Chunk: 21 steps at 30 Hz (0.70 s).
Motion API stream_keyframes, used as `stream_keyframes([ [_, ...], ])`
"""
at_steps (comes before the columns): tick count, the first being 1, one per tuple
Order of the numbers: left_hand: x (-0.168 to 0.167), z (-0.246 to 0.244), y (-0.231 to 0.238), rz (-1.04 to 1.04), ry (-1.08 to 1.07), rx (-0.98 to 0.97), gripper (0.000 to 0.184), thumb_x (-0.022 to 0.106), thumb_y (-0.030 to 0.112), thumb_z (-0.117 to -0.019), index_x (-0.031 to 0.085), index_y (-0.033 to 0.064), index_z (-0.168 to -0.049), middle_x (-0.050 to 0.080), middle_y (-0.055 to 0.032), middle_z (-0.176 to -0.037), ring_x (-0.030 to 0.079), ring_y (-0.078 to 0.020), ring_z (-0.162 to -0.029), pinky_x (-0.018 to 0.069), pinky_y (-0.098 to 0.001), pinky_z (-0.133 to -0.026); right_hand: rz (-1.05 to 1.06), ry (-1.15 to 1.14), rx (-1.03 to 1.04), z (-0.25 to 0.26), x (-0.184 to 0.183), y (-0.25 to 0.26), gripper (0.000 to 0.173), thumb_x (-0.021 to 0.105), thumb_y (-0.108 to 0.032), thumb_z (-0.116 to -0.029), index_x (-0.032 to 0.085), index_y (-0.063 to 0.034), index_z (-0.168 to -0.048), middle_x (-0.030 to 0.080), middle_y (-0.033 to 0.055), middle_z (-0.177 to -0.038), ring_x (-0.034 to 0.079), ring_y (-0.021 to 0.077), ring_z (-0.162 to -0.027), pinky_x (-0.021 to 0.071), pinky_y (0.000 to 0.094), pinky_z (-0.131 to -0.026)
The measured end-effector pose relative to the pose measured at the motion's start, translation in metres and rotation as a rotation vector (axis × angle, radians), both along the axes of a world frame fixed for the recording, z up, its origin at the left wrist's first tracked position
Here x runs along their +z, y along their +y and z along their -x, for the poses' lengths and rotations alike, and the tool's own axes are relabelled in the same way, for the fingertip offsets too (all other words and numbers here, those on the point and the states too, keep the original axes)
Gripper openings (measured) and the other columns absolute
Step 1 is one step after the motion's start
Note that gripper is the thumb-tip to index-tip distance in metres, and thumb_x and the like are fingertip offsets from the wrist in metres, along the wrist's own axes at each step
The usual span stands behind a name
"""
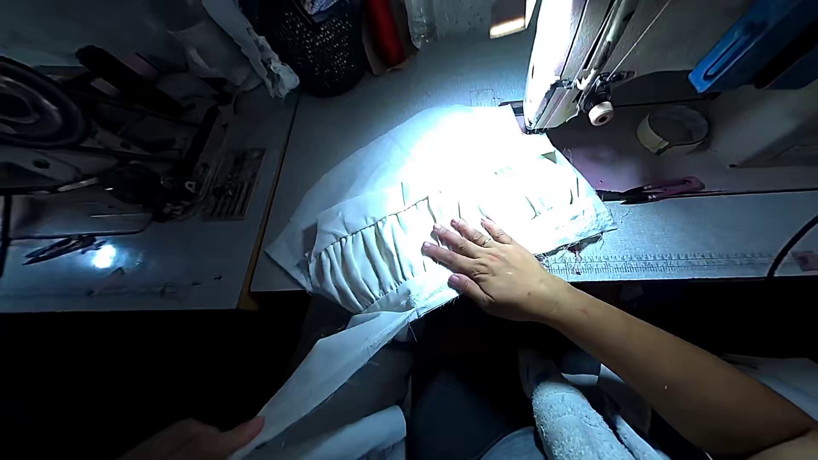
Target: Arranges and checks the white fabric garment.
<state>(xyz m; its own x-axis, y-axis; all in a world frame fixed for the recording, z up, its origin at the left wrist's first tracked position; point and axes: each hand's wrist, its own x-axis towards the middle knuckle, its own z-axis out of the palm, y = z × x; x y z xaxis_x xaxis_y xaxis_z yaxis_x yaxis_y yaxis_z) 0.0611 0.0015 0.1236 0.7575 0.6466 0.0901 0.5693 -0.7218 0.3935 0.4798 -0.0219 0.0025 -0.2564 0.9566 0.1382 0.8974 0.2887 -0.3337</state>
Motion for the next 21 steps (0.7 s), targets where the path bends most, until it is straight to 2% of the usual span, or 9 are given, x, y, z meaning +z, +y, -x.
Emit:
stream_keyframes([
  [4,0.010,-0.003,0.039,-0.252,0.100,0.039,0.029,0.056,0.024,-0.1048,0.073,0.0015,-0.111,0.071,-0.0195,-0.093,0.069,-0.0286,-0.087,0.0549,-0.0433,-0.078,0.033,-0.010,0.068,-0.004,0.003,0.000,0.088,0.047,-0.077,-0.0913,0.028,-0.0318,-0.164,0.021,0.0031,-0.172,0.014,0.0250,-0.159,0.0068,0.0610,-0.126],
  [6,0.028,-0.020,0.081,-0.485,0.085,0.072,0.036,0.051,0.023,-0.1031,0.074,-0.0041,-0.107,0.071,-0.0276,-0.095,0.070,-0.0443,-0.090,0.0548,-0.0614,-0.080,-0.004,-0.008,0.075,0.002,0.005,-0.003,0.076,0.058,-0.059,-0.0954,0.031,-0.0358,-0.163,0.025,0.0055,-0.170,0.019,0.0275,-0.158,0.0115,0.0622,-0.125],
  [9,0.065,-0.087,0.140,-0.687,0.042,0.137,0.031,0.050,0.018,-0.1068,0.067,-0.0058,-0.119,0.065,-0.0364,-0.117,0.056,-0.0617,-0.115,0.0390,-0.0751,-0.097,-0.117,0.081,0.001,0.025,0.006,-0.006,0.053,0.056,-0.021,-0.0995,0.053,-0.0351,-0.151,0.047,0.0059,-0.159,0.041,0.0299,-0.149,0.0317,0.0619,-0.118],
  [12,0.075,-0.150,0.135,-0.705,0.022,0.222,0.035,0.051,0.007,-0.1039,0.060,-0.0011,-0.136,0.056,-0.0313,-0.139,0.046,-0.0563,-0.133,0.0350,-0.0717,-0.107,-0.069,0.107,-0.086,0.040,0.016,-0.005,0.041,0.057,-0.018,-0.0995,0.065,-0.0281,-0.139,0.055,0.0081,-0.151,0.051,0.0335,-0.139,0.0407,0.0602,-0.110],
  [14,0.029,-0.174,0.071,-0.674,-0.161,0.227,0.033,0.050,0.017,-0.1036,0.066,-0.0012,-0.126,0.066,-0.0254,-0.122,0.063,-0.0434,-0.117,0.0501,-0.0585,-0.097,-0.086,0.113,-0.100,0.041,0.017,-0.007,0.038,0.059,-0.019,-0.0984,0.069,-0.0257,-0.134,0.058,0.0121,-0.147,0.055,0.0370,-0.133,0.0452,0.0598,-0.104],
  [15,-0.015,-0.178,0.036,-0.661,-0.317,0.213,0.028,0.055,0.021,-0.1002,0.071,-0.0001,-0.109,0.072,-0.0179,-0.099,0.071,-0.0309,-0.091,0.0587,-0.0459,-0.075,-0.109,0.113,-0.094,0.040,0.015,-0.009,0.037,0.059,-0.019,-0.0978,0.070,-0.0246,-0.133,0.060,0.0133,-0.143,0.057,0.0376,-0.130,0.0469,0.0589,-0.102],
  [17,-0.104,-0.179,-0.022,-0.461,-0.567,0.192,0.024,0.060,0.023,-0.0954,0.070,0.0035,-0.086,0.071,-0.0073,-0.076,0.069,-0.0128,-0.066,0.0583,-0.0283,-0.059,-0.182,0.119,-0.063,0.038,0.008,-0.010,0.037,0.060,-0.018,-0.0967,0.071,-0.0225,-0.132,0.065,0.0140,-0.135,0.061,0.0371,-0.124,0.0493,0.0576,-0.100],
  [19,-0.172,-0.176,-0.056,-0.276,-0.624,0.357,0.026,0.064,0.025,-0.0934,0.070,-0.0002,-0.092,0.072,-0.0097,-0.086,0.071,-0.0113,-0.078,0.0605,-0.0249,-0.072,-0.268,0.139,-0.013,0.039,0.003,-0.010,0.036,0.059,-0.016,-0.0956,0.073,-0.0212,-0.128,0.069,0.0122,-0.126,0.065,0.0351,-0.117,0.0511,0.0561,-0.097],
  [21,-0.202,-0.175,-0.068,-0.146,-0.626,0.611,0.052,0.069,0.025,-0.0922,0.057,-0.0162,-0.122,0.066,-0.0297,-0.118,0.067,-0.0297,-0.113,0.0546,-0.0378,-0.099,-0.319,0.170,0.057,0.046,0.010,-0.013,0.033,0.057,-0.013,-0.0967,0.074,-0.0206,-0.124,0.071,0.0093,-0.117,0.066,0.0313,-0.110,0.0516,0.0528,-0.094],
])
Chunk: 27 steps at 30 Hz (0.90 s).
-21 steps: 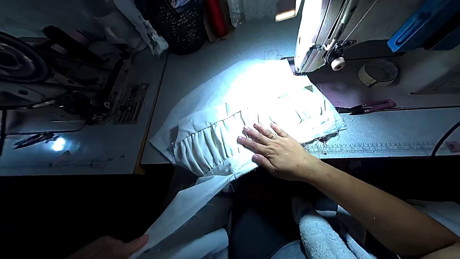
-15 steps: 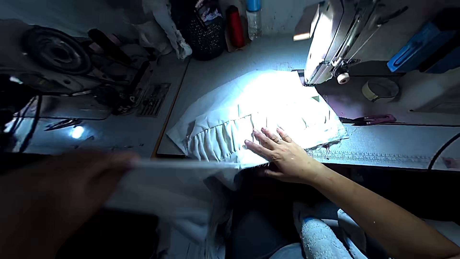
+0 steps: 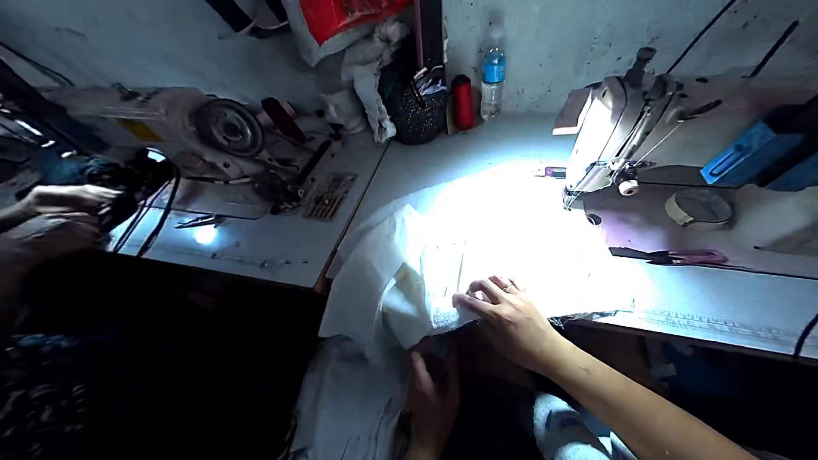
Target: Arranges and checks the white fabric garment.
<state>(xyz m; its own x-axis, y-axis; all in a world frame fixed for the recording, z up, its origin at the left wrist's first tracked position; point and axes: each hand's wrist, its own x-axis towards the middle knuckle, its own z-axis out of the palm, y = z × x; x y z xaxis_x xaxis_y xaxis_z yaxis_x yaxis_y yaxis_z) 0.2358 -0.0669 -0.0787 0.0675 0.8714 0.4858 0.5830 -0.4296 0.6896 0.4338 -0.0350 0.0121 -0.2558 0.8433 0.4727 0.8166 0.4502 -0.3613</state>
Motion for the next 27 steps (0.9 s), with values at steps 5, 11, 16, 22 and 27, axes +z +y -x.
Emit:
stream_keyframes([
  [5,0.047,0.017,0.043,-0.310,-0.176,0.328,0.082,0.074,0.023,-0.0815,0.031,-0.0229,-0.135,0.036,-0.0447,-0.141,0.039,-0.0425,-0.137,0.0317,-0.0458,-0.116,-0.183,-0.002,0.068,0.033,0.059,-0.019,0.024,0.057,-0.003,-0.0917,0.075,-0.0116,-0.106,0.068,0.0058,-0.085,0.066,0.0227,-0.075,0.0529,0.0353,-0.062],
  [11,0.230,0.112,0.049,-0.606,0.349,-0.063,0.025,0.062,0.026,-0.0993,0.067,0.0091,-0.117,0.063,-0.0131,-0.122,0.058,-0.0216,-0.120,0.0453,-0.0343,-0.104,-0.014,0.212,0.332,0.015,0.124,-0.065,0.025,0.052,-0.005,-0.0939,0.070,-0.0076,-0.112,0.066,0.0064,-0.085,0.065,0.0166,-0.067,0.0537,0.0304,-0.056],
  [16,0.316,0.133,0.019,-0.557,0.691,-0.476,0.015,0.056,0.027,-0.1030,0.066,0.0171,-0.108,0.064,-0.0029,-0.098,0.060,-0.0119,-0.094,0.0464,-0.0256,-0.082,0.133,0.421,0.616,-0.010,0.130,-0.099,0.027,0.047,-0.011,-0.1055,0.067,-0.0069,-0.122,0.070,0.0060,-0.097,0.065,0.0063,-0.085,0.0534,0.0187,-0.075],
  [22,0.364,0.084,-0.024,0.366,0.834,-1.004,0.024,0.051,0.021,-0.1031,0.057,-0.0014,-0.096,0.059,-0.0159,-0.077,0.057,-0.0197,-0.063,0.0426,-0.0319,-0.052,0.177,0.480,0.630,-0.021,0.107,-0.154,0.029,0.045,-0.011,-0.1032,0.069,-0.0091,-0.119,0.065,0.0041,-0.084,0.060,0.0100,-0.071,0.0484,0.0228,-0.061],
  [27,0.338,0.065,-0.043,0.660,0.746,-1.123,0.060,0.060,0.060,-0.0964,0.069,0.0015,-0.105,0.058,-0.0057,-0.062,0.053,-0.0080,-0.051,0.0392,-0.0244,-0.046,0.309,0.539,0.664,-0.042,0.093,-0.188,0.029,0.045,-0.013,-0.1047,0.072,-0.0087,-0.114,0.064,0.0032,-0.081,0.059,0.0091,-0.069,0.0467,0.0222,-0.059],
])
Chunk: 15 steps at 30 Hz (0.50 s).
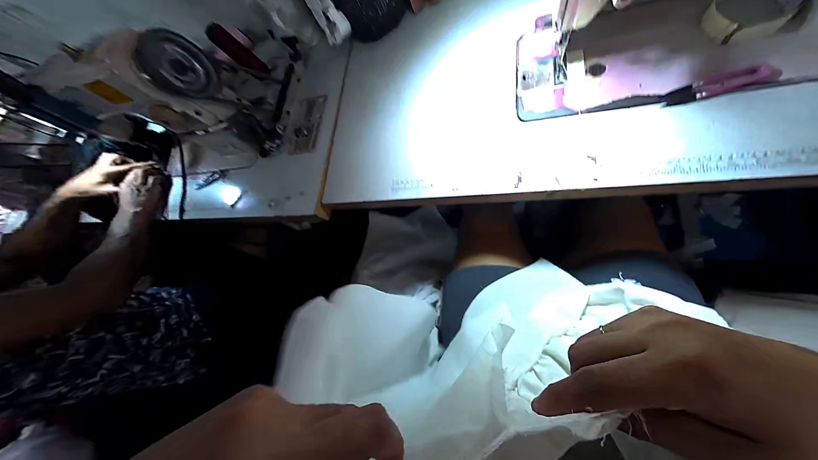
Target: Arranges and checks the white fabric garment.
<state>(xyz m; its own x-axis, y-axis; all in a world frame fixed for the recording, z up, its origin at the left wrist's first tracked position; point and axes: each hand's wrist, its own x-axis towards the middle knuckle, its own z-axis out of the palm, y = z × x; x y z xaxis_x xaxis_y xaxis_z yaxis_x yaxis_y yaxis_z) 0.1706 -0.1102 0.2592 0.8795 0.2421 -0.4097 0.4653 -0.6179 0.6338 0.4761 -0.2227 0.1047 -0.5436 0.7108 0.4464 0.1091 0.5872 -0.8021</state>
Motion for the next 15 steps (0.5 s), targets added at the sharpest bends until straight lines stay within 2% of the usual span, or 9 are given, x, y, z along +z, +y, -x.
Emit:
stream_keyframes([
  [1,-0.006,-0.004,0.000,0.024,0.012,-0.024,0.063,0.052,0.062,-0.0994,0.070,0.0020,-0.107,0.055,-0.0035,-0.059,0.050,-0.0062,-0.048,0.0371,-0.0239,-0.044,-0.004,-0.010,-0.003,-0.001,-0.001,-0.005,0.029,0.044,-0.014,-0.1049,0.072,-0.0097,-0.113,0.063,0.0032,-0.079,0.058,0.0103,-0.067,0.0458,0.0232,-0.057],
  [3,-0.015,-0.010,0.003,0.033,0.033,-0.073,0.062,0.037,0.056,-0.1072,0.072,0.0047,-0.112,0.051,0.0003,-0.057,0.045,-0.0048,-0.046,0.0345,-0.0241,-0.042,-0.021,-0.035,-0.017,-0.003,0.000,-0.012,0.031,0.043,-0.014,-0.1042,0.072,-0.0108,-0.114,0.061,0.0038,-0.078,0.056,0.0133,-0.065,0.0435,0.0265,-0.055],
  [4,-0.019,-0.013,0.002,0.009,0.029,-0.085,0.058,0.036,0.052,-0.1085,0.073,0.0071,-0.113,0.050,0.0011,-0.057,0.043,-0.0057,-0.046,0.0331,-0.0259,-0.043,-0.029,-0.053,-0.027,-0.003,0.002,-0.013,0.031,0.042,-0.015,-0.1051,0.071,-0.0111,-0.117,0.062,0.0040,-0.078,0.057,0.0144,-0.065,0.0437,0.0278,-0.055],
  [6,-0.025,-0.017,-0.001,-0.073,-0.002,-0.102,0.049,0.045,0.051,-0.1061,0.076,0.0135,-0.113,0.056,-0.0007,-0.062,0.048,-0.0102,-0.050,0.0356,-0.0299,-0.046,-0.044,-0.075,-0.052,0.000,0.005,-0.014,0.032,0.042,-0.016,-0.1060,0.070,-0.0106,-0.121,0.060,0.0039,-0.076,0.056,0.0158,-0.063,0.0420,0.0296,-0.052],
  [8,-0.026,-0.022,-0.004,-0.096,-0.036,-0.113,0.044,0.053,0.051,-0.1030,0.076,0.0175,-0.118,0.063,-0.0047,-0.080,0.058,-0.0130,-0.065,0.0426,-0.0305,-0.053,-0.071,-0.088,-0.073,0.003,0.007,-0.012,0.032,0.043,-0.016,-0.1054,0.070,-0.0103,-0.121,0.060,0.0029,-0.074,0.056,0.0150,-0.061,0.0413,0.0291,-0.051],
  [10,-0.025,-0.025,-0.008,-0.110,-0.050,-0.091,0.037,0.055,0.043,-0.1040,0.075,0.0154,-0.118,0.070,-0.0077,-0.098,0.065,-0.0127,-0.080,0.0492,-0.0290,-0.061,-0.083,-0.087,-0.101,0.005,0.009,-0.009,0.031,0.044,-0.015,-0.1041,0.072,-0.0095,-0.118,0.060,0.0022,-0.073,0.056,0.0140,-0.060,0.0403,0.0287,-0.049],
  [11,-0.023,-0.026,-0.010,-0.137,-0.055,-0.059,0.032,0.056,0.037,-0.1052,0.075,0.0132,-0.114,0.072,-0.0078,-0.101,0.068,-0.0121,-0.084,0.0517,-0.0287,-0.064,-0.084,-0.090,-0.131,0.005,0.010,-0.006,0.030,0.044,-0.016,-0.1044,0.072,-0.0092,-0.115,0.061,0.0019,-0.074,0.057,0.0129,-0.062,0.0417,0.0278,-0.050],
  [13,-0.021,-0.026,-0.007,-0.254,-0.054,0.031,0.028,0.052,0.030,-0.1061,0.072,0.0104,-0.104,0.073,-0.0056,-0.095,0.067,-0.0089,-0.081,0.0519,-0.0270,-0.065,-0.081,-0.095,-0.247,0.007,0.013,0.002,0.028,0.045,-0.017,-0.1046,0.071,-0.0091,-0.108,0.063,0.0003,-0.075,0.058,0.0091,-0.064,0.0438,0.0252,-0.053],
  [15,-0.026,-0.027,0.004,-0.475,-0.048,0.120,0.030,0.047,0.034,-0.1072,0.069,0.0153,-0.099,0.067,0.0031,-0.082,0.060,-0.0009,-0.070,0.0474,-0.0201,-0.058,-0.095,-0.107,-0.397,0.016,0.018,0.014,0.024,0.047,-0.018,-0.1036,0.070,-0.0102,-0.102,0.062,-0.0037,-0.073,0.056,0.0029,-0.062,0.0428,0.0196,-0.052],
])
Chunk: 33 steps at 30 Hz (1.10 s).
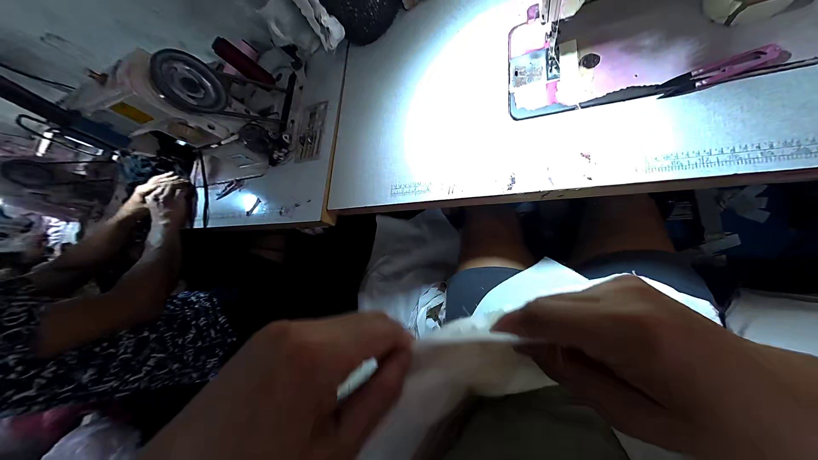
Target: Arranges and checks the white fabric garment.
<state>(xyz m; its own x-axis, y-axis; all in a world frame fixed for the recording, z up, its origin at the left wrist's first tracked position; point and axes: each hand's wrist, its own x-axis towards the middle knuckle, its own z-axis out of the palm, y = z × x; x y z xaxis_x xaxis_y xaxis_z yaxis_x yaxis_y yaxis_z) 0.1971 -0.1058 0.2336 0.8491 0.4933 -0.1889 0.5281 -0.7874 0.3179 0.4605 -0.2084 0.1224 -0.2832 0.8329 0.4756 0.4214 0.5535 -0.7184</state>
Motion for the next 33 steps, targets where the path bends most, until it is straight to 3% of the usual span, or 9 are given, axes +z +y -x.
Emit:
stream_keyframes([
  [2,-0.002,-0.006,0.018,-0.271,0.015,0.048,0.031,0.044,0.034,-0.1055,0.069,0.0191,-0.096,0.063,0.0083,-0.086,0.060,0.0005,-0.072,0.0495,-0.0206,-0.059,-0.072,-0.036,-0.131,0.017,0.007,0.008,0.022,0.050,-0.017,-0.1024,0.070,-0.0096,-0.100,0.062,-0.0020,-0.072,0.056,0.0062,-0.058,0.0426,0.0225,-0.049],
  [6,0.008,-0.010,0.034,-0.647,-0.121,-0.017,0.032,0.045,0.016,-0.1032,0.075,0.0079,-0.110,0.072,-0.0112,-0.099,0.070,-0.0225,-0.088,0.0566,-0.0366,-0.072,-0.213,-0.057,-0.005,0.035,0.026,0.003,0.025,0.052,-0.008,-0.1021,0.070,-0.0006,-0.118,0.070,0.0107,-0.084,0.066,0.0221,-0.066,0.0518,0.0323,-0.054],
  [9,0.021,-0.003,0.036,-0.714,-0.288,-0.037,0.027,0.044,0.010,-0.1045,0.070,0.0059,-0.112,0.070,-0.0152,-0.090,0.068,-0.0219,-0.088,0.0548,-0.0333,-0.077,0.038,0.155,0.280,0.024,0.020,0.012,0.025,0.049,-0.007,-0.1038,0.070,0.0007,-0.116,0.071,0.0131,-0.088,0.069,0.0224,-0.074,0.0558,0.0364,-0.063],
  [12,0.013,-0.002,0.052,-0.529,-0.228,0.009,0.033,0.042,0.021,-0.1069,0.073,0.0088,-0.107,0.070,-0.0043,-0.086,0.066,-0.0093,-0.076,0.0561,-0.0271,-0.068,0.458,0.004,0.399,0.022,-0.012,0.041,0.030,0.052,-0.022,-0.1074,0.060,-0.0035,-0.129,0.070,0.0131,-0.090,0.069,0.0248,-0.075,0.0579,0.0440,-0.069],
  [15,-0.049,0.018,0.076,-0.106,0.057,0.065,0.029,0.049,0.028,-0.1064,0.072,0.0144,-0.117,0.072,0.0022,-0.103,0.068,-0.0061,-0.089,0.0582,-0.0295,-0.082,0.793,-0.362,0.441,0.039,-0.082,0.040,0.055,0.054,-0.047,-0.1045,0.056,-0.0012,-0.136,0.069,0.0249,-0.103,0.067,0.0452,-0.098,0.0491,0.0664,-0.087],
  [21,-0.185,0.074,0.045,0.172,0.073,0.214,0.027,0.067,0.004,-0.0875,0.072,0.0056,-0.114,0.069,-0.0143,-0.118,0.066,-0.0319,-0.112,0.0541,-0.0544,-0.094,0.862,-0.257,0.358,0.017,-0.118,0.027,0.035,0.050,-0.030,-0.1072,0.062,-0.0054,-0.129,0.069,0.0158,-0.097,0.068,0.0319,-0.089,0.0519,0.0552,-0.082],
  [25,-0.291,0.091,0.005,0.109,-0.205,0.487,0.038,0.066,0.008,-0.0931,0.067,0.0015,-0.130,0.065,-0.0178,-0.134,0.061,-0.0309,-0.128,0.0490,-0.0493,-0.109,0.797,-0.322,0.406,0.016,-0.102,0.039,0.028,0.046,-0.017,-0.1065,0.067,-0.0045,-0.121,0.070,0.0140,-0.093,0.068,0.0282,-0.084,0.0529,0.0496,-0.078],
  [29,-0.351,0.078,-0.012,-0.047,-0.574,0.697,0.032,0.068,0.000,-0.0848,0.071,-0.0063,-0.116,0.069,-0.0217,-0.124,0.067,-0.0287,-0.119,0.0530,-0.0423,-0.105,0.588,-0.359,0.147,0.016,-0.093,0.075,0.021,0.063,-0.011,-0.0987,0.070,-0.0052,-0.117,0.071,0.0127,-0.092,0.069,0.0271,-0.079,0.0573,0.0490,-0.073],
  [33,-0.366,0.071,-0.004,-0.105,-0.695,0.720,0.017,0.067,-0.001,-0.0866,0.075,-0.0051,-0.101,0.072,-0.0224,-0.117,0.069,-0.0302,-0.115,0.0542,-0.0420,-0.103,0.205,-0.650,-0.145,0.007,-0.146,0.097,0.025,0.077,-0.007,-0.0821,0.070,-0.0067,-0.107,0.064,0.0174,-0.103,0.065,0.0377,-0.098,0.0548,0.0512,-0.072],
])
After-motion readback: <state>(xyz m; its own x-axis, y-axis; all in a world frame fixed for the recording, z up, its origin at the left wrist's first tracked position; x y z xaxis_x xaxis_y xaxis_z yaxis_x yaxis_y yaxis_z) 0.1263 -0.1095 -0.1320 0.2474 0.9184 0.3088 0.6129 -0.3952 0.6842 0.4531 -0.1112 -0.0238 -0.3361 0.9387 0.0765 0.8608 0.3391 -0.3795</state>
